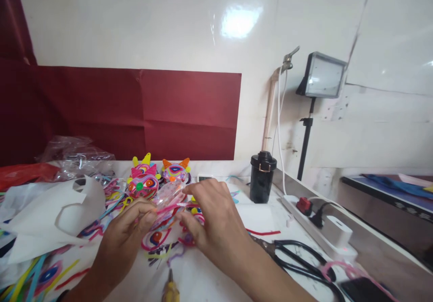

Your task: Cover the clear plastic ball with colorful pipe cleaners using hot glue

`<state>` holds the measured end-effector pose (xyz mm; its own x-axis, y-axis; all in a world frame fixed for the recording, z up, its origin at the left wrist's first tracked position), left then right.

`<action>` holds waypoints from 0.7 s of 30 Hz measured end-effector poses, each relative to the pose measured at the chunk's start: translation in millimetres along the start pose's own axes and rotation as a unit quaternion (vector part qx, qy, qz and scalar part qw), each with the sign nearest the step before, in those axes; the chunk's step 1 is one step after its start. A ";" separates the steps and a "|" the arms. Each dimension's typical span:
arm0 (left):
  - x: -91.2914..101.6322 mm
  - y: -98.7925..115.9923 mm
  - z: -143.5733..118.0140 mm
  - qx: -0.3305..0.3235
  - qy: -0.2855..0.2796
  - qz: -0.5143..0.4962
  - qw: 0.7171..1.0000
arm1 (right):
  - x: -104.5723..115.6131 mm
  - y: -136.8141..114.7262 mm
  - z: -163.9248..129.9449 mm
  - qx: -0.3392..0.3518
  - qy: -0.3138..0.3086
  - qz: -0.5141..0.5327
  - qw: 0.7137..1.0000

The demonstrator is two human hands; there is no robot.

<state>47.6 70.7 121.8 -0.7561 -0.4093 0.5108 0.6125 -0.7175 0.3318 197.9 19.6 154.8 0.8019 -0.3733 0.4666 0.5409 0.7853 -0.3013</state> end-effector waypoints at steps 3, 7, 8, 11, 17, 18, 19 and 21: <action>-3.3 2.1 -0.9 -0.003 -0.011 0.000 1.000 | -5.6 6.9 4.0 -0.006 -0.006 0.020 1.000; -5.2 3.0 -1.7 0.000 -0.017 0.003 1.000 | -7.2 9.3 6.1 -0.025 -0.011 0.061 0.998; -5.5 3.7 -1.9 0.000 -0.018 0.003 1.000 | -6.8 11.1 6.3 -0.038 -0.012 0.073 0.997; -7.2 6.6 -2.7 -0.003 -0.022 0.004 1.000 | -6.1 20.4 6.2 -0.088 -0.010 0.108 0.990; -10.4 13.1 -3.9 -0.030 -0.034 0.010 0.999 | -10.1 44.4 1.1 -0.206 -0.012 0.196 0.959; -10.7 14.0 -4.2 -0.036 -0.036 0.011 0.999 | -10.3 47.2 0.0 -0.223 -0.010 0.205 0.953; -11.1 14.6 -4.6 -0.041 -0.038 0.012 0.998 | -10.6 49.2 -0.9 -0.237 -0.010 0.211 0.948; -11.9 15.3 -5.5 -0.049 -0.043 0.014 0.998 | -11.0 51.2 -2.1 -0.258 -0.013 0.217 0.941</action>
<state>64.7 61.4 116.4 -0.7137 -0.3839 0.5859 0.6050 -0.7594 0.2394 217.3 62.9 132.5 0.9729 -0.0545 0.2248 0.2203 0.5147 -0.8286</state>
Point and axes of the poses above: each hand's wrist, its own z-axis towards the middle knuckle, its own x-axis out of the back of the hand, y = z × x, the point moved 9 cm from there along z, towards the middle knuckle, and after that the axes turned 15 degrees about z, right-handed, at the moved point
